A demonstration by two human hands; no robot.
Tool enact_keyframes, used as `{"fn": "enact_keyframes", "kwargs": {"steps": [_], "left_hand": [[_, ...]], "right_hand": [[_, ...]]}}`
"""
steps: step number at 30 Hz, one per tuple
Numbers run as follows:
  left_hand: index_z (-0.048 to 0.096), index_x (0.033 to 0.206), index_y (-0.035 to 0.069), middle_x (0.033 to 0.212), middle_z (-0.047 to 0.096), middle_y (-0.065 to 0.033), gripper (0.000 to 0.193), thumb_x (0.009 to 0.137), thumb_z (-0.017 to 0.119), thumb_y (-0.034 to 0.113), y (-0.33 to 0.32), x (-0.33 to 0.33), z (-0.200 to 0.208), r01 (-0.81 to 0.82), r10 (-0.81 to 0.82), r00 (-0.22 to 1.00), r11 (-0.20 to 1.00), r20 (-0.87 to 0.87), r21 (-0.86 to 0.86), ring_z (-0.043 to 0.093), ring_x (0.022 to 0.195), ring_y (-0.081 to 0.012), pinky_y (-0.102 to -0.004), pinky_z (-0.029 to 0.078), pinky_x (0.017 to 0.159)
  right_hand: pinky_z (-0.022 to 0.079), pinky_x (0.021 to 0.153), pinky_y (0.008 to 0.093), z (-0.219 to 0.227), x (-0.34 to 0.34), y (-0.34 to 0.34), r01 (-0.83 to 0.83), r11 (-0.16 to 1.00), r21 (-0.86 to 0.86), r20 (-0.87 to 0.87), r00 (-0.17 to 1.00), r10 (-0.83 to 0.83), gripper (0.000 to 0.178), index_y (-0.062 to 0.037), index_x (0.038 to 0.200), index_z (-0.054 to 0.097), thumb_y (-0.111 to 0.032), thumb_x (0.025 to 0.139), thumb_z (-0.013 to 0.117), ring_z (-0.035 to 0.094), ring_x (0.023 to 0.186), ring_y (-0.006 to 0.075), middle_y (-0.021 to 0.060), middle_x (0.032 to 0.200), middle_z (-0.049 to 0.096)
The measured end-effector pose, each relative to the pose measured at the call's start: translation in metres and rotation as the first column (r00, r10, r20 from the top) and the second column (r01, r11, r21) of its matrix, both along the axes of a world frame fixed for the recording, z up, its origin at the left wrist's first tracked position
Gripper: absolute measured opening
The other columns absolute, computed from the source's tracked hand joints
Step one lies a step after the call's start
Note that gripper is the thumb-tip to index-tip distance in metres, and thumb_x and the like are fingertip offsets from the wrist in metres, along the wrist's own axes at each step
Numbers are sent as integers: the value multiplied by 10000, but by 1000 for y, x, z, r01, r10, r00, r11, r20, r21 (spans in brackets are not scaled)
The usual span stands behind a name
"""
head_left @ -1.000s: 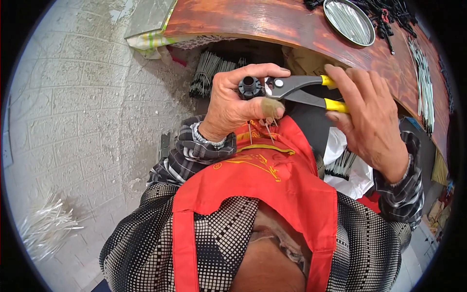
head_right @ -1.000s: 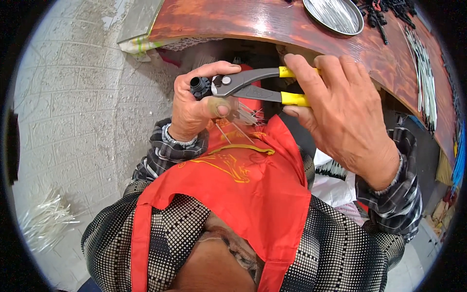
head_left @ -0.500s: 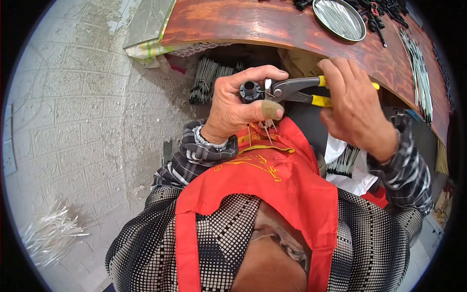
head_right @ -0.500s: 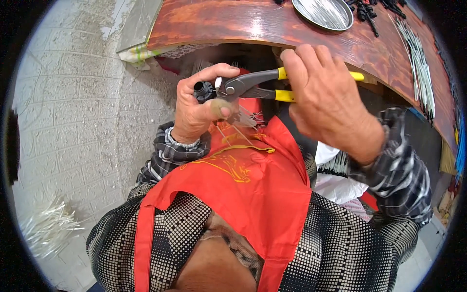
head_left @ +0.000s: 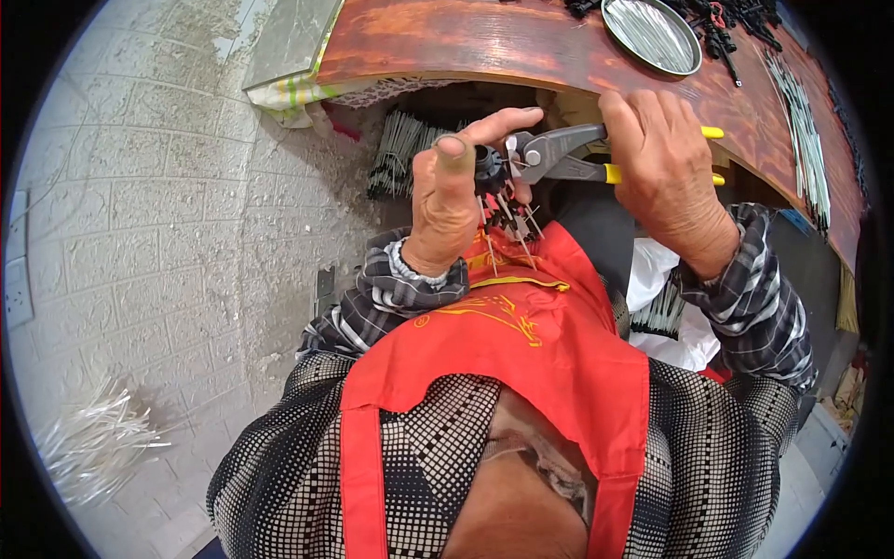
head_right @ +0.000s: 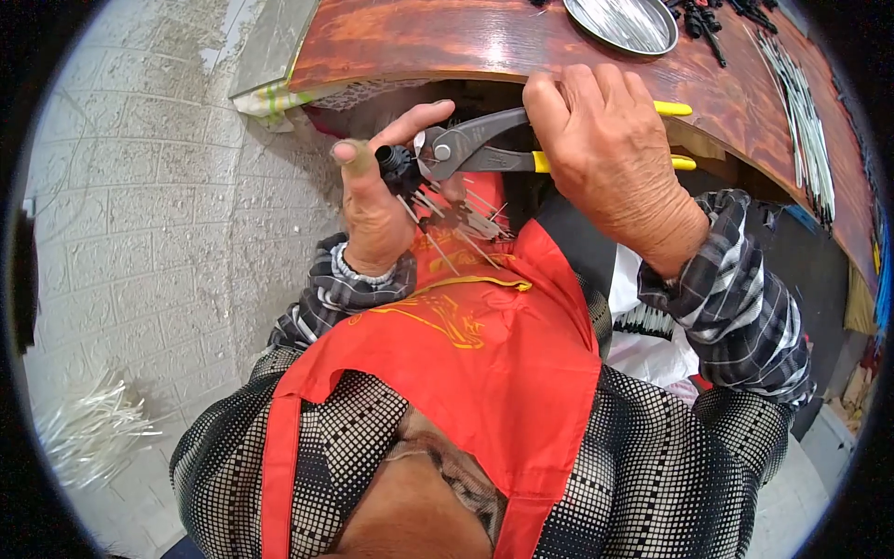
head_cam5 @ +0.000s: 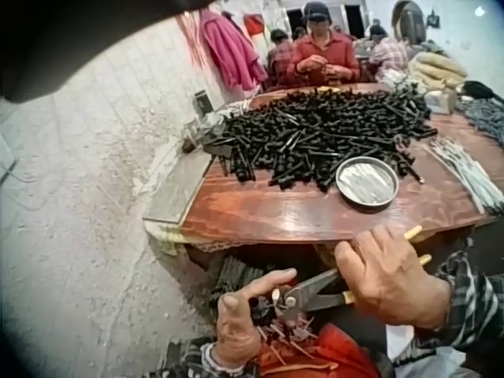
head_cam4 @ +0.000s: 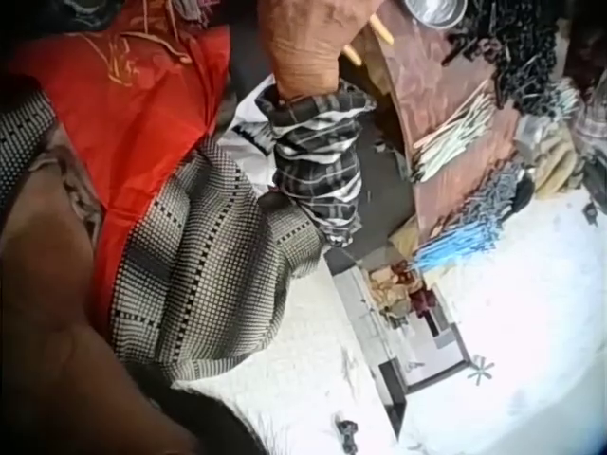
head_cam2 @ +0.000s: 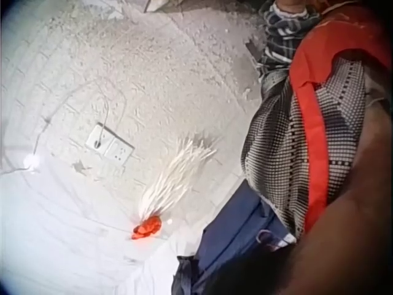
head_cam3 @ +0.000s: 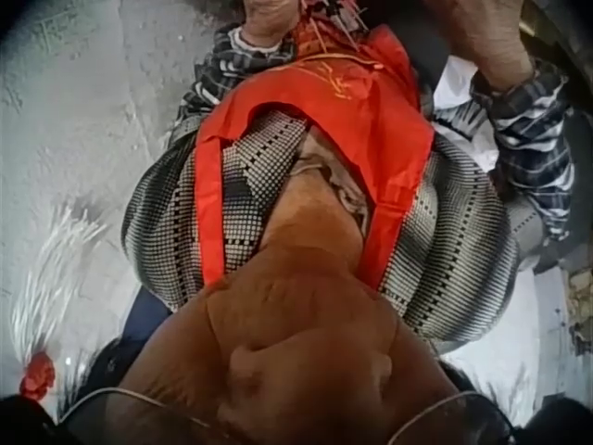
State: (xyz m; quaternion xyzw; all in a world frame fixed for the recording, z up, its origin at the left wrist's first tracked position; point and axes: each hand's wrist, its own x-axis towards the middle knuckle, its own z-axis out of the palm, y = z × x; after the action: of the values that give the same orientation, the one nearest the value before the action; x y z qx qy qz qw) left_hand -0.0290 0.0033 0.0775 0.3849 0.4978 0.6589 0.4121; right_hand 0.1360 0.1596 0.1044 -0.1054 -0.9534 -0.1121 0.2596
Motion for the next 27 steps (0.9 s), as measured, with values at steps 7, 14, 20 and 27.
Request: {"fn": "enact_keyframes", "kwargs": {"steps": [7, 14, 20, 27], "left_hand": [[629, 1196, -26, 650, 629, -72, 1070, 772, 281, 892, -2, 8, 13, -100, 71, 984, 979, -162, -180, 584, 572, -121, -230, 455, 529], [656, 1155, -32, 615, 623, -65, 992, 837, 302, 838, -3, 6, 11, -135, 106, 970, 984, -220, -120, 570, 542, -115, -219, 439, 522], [691, 1112, -6, 756, 644, -62, 727, 952, 412, 646, -5, 5, 13, -90, 83, 992, 994, -96, -67, 570, 612, -100, -225, 430, 561], [702, 1086, -7, 748, 638, -62, 726, 955, 403, 642, -7, 3, 16, -130, 118, 988, 983, -99, -129, 567, 606, -101, -225, 435, 557]], "right_hand": [[450, 674, 453, -11, 5, -3, 16, 865, -502, 176, 981, 85, 237, -26, 900, 472, -59, 784, 676, 589, 830, 374, 163, 829, 572], [459, 665, 474, 16, 6, -8, 52, 853, -520, 253, 963, 95, 220, -21, 893, 471, -60, 801, 667, 592, 811, 395, 180, 797, 573], [461, 662, 470, 3, 9, -27, 144, 860, -490, 248, 968, -20, 199, -15, 878, 479, -55, 808, 661, 590, 797, 395, 179, 801, 578], [459, 652, 467, -6, 7, -34, 130, 805, -579, 175, 984, -33, 185, -12, 868, 483, -52, 809, 654, 600, 788, 391, 184, 791, 588]]}}
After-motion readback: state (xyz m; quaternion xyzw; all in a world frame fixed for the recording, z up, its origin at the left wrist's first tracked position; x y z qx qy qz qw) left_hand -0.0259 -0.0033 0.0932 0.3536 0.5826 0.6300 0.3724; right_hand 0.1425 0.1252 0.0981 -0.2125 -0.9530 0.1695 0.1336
